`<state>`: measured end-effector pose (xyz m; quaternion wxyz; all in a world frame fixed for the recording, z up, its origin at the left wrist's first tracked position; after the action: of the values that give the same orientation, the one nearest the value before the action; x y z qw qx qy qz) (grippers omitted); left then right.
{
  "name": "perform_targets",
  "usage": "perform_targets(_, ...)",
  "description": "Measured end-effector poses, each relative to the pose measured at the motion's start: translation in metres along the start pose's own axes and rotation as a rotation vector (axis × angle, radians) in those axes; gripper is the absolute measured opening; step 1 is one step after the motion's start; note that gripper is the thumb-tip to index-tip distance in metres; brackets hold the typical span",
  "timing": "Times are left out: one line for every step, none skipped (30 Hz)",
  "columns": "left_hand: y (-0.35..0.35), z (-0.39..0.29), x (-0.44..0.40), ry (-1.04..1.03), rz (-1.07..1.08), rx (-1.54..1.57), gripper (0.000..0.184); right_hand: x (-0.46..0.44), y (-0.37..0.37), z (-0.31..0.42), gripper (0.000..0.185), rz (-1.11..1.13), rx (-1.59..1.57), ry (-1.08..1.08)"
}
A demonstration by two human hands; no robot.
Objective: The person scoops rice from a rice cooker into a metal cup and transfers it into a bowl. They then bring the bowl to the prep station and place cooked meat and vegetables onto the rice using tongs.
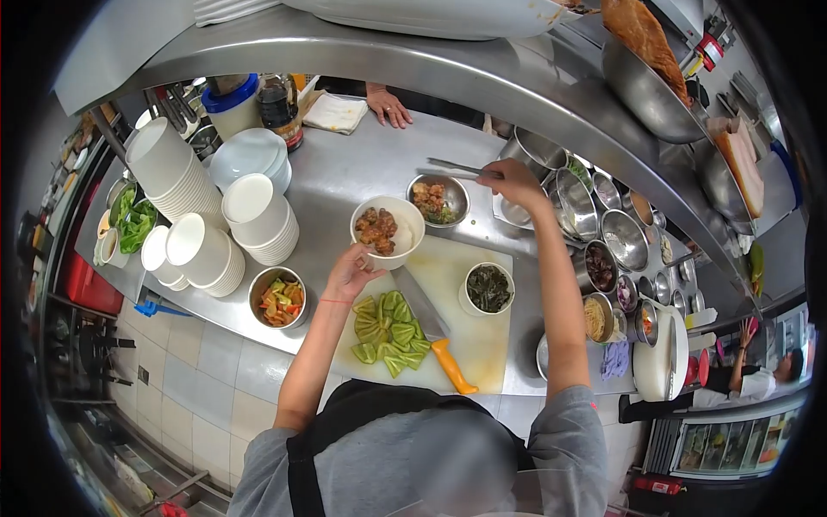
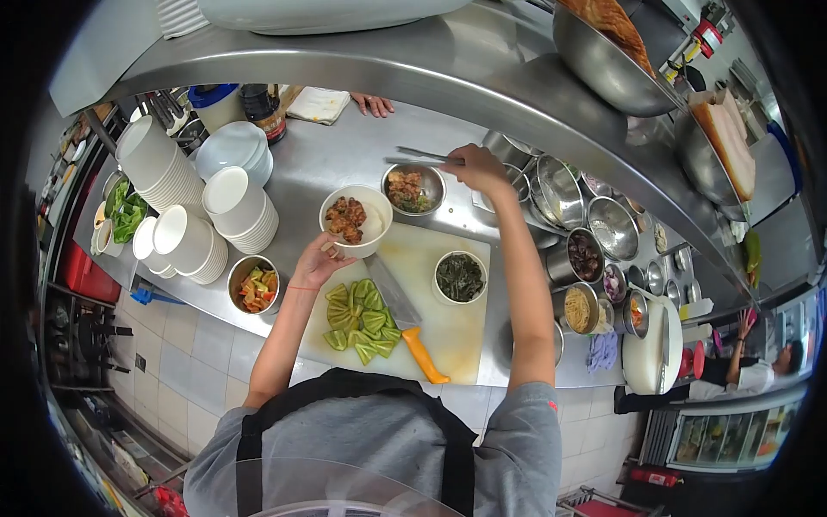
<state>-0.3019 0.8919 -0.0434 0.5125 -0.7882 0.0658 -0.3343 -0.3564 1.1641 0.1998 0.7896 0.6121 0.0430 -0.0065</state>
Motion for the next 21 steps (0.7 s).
perform_targets(0.003,0.0,-0.001,0.005,-0.011,0.015,0.041,-0.01,-0.015,-0.03,0.042,0.039,-0.009,-0.168)
perform_targets(0.0,0.0,0.003,-0.007,-0.03,0.013,0.036,-0.021,-0.039,-0.051,0.044,0.106,0.004,-0.217)
perform_targets(-0.006,-0.001,0.011,-0.021,-0.049,0.012,0.031,-0.032,-0.067,-0.071,0.046,0.173,0.018,-0.265)
perform_targets(-0.009,-0.002,0.015,-0.036,-0.067,0.013,0.027,-0.039,-0.092,-0.088,0.048,0.24,0.032,-0.31)
perform_targets(-0.01,-0.001,0.014,-0.029,-0.063,0.024,0.029,-0.042,-0.111,-0.1,0.046,0.214,-0.001,-0.34)
perform_targets(-0.011,-0.001,0.014,-0.023,-0.062,0.034,0.031,-0.038,-0.12,-0.099,0.045,0.191,-0.036,-0.369)
perform_targets(-0.01,-0.001,0.014,-0.017,-0.062,0.045,0.034,-0.031,-0.135,-0.106,0.042,0.238,-0.149,-0.484)
perform_targets(-0.01,0.0,0.014,-0.009,-0.057,0.044,0.038,-0.03,-0.135,-0.107,0.041,0.223,-0.153,-0.456)
perform_targets(-0.011,0.0,0.014,-0.002,-0.054,0.044,0.043,-0.029,-0.133,-0.107,0.039,0.209,-0.157,-0.427)
perform_targets(-0.011,-0.001,0.015,0.005,-0.053,0.045,0.047,-0.027,-0.131,-0.107,0.037,0.197,-0.162,-0.396)
perform_targets(-0.01,-0.001,0.015,0.006,-0.042,0.045,0.045,-0.025,-0.126,-0.111,0.034,0.174,-0.144,-0.39)
perform_targets(-0.009,-0.002,0.014,0.007,-0.03,0.044,0.042,-0.02,-0.116,-0.111,0.034,0.133,-0.158,-0.378)
perform_targets(-0.008,-0.002,0.012,0.009,-0.017,0.043,0.04,-0.014,-0.103,-0.109,0.034,0.091,-0.172,-0.367)
perform_targets(-0.006,-0.002,0.011,-0.005,-0.016,0.022,0.036,-0.01,-0.09,-0.106,0.034,0.048,-0.184,-0.354)
perform_targets(-0.005,-0.003,0.01,-0.02,-0.014,0.003,0.033,-0.003,-0.074,-0.095,0.033,0.055,-0.159,-0.338)
perform_targets(-0.005,-0.004,0.008,-0.034,-0.011,-0.019,0.029,0.004,-0.054,-0.08,0.033,0.059,-0.134,-0.321)
perform_targets(-0.006,-0.004,0.006,-0.049,0.007,-0.034,0.027,0.012,-0.034,-0.066,0.033,0.063,-0.11,-0.307)
perform_targets(-0.007,-0.004,0.004,-0.061,0.026,-0.049,0.025,0.019,-0.018,-0.046,0.034,0.086,-0.109,-0.239)
perform_targets(-0.01,-0.002,0.003,-0.071,0.044,-0.066,0.023,0.028,-0.005,-0.025,0.035,0.11,-0.109,-0.174)
perform_targets(-0.014,0.0,0.004,-0.076,0.047,-0.083,0.023,0.035,0.002,-0.007,0.036,0.132,-0.109,-0.112)
perform_targets(-0.022,0.001,0.008,-0.08,0.05,-0.101,0.024,0.041,0.004,0.004,0.035,0.15,-0.088,-0.09)
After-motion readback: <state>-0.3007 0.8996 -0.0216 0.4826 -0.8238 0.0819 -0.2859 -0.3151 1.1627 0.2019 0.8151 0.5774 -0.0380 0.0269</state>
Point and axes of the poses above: each hand's wrist, its own x-axis away from the middle knuckle, its own y-axis out of the back of the hand, z = x × y, the point moved 10 cm from there along -x, towards the middle knuckle, and after that the axes turned 11 degrees about x, right-handed, at the moved point
